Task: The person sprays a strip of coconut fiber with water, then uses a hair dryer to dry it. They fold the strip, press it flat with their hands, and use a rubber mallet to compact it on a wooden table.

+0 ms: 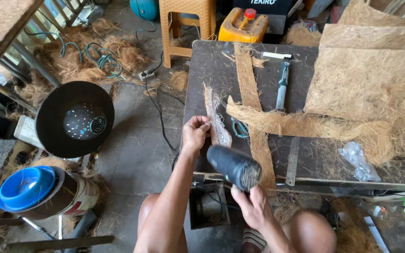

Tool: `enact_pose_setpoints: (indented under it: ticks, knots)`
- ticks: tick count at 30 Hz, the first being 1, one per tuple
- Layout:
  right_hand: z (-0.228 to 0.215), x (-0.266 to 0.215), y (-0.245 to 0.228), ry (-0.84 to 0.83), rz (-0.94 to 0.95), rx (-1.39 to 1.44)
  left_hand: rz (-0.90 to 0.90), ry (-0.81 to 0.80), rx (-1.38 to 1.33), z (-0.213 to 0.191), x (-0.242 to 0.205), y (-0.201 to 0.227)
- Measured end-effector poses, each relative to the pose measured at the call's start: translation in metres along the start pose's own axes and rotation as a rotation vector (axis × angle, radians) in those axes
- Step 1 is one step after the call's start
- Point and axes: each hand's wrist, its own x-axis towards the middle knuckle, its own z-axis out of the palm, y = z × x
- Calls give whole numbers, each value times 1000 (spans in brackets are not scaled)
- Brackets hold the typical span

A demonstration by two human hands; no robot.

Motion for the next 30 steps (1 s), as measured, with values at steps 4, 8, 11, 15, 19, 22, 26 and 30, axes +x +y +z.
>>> enact_pose_setpoints:
  ticks: [4, 8, 11, 15, 19, 22, 26, 30]
  knots:
    - [0, 50, 6, 80, -5, -88, 16, 0, -9, 6, 11, 0]
    - [-10, 81, 2, 84, -33, -183, 100, 106, 238, 17, 8, 14]
    - [-8, 79, 6, 103, -10, -192, 109, 154, 411, 14, 5, 18]
    - [-6, 67, 16, 66, 172, -192, 75, 113, 263, 10, 15, 9]
    - [-6, 59, 0, 74, -73, -154, 64, 121, 236, 6, 14, 7]
    - [-7, 56, 1, 133, -98, -215, 74, 82, 155, 6, 14, 10]
    - [-9, 52, 0, 171, -160, -192, 80, 66, 147, 2, 12, 4]
    - [-8, 53, -1, 185, -187, -215, 148, 98, 429, 1, 8, 3]
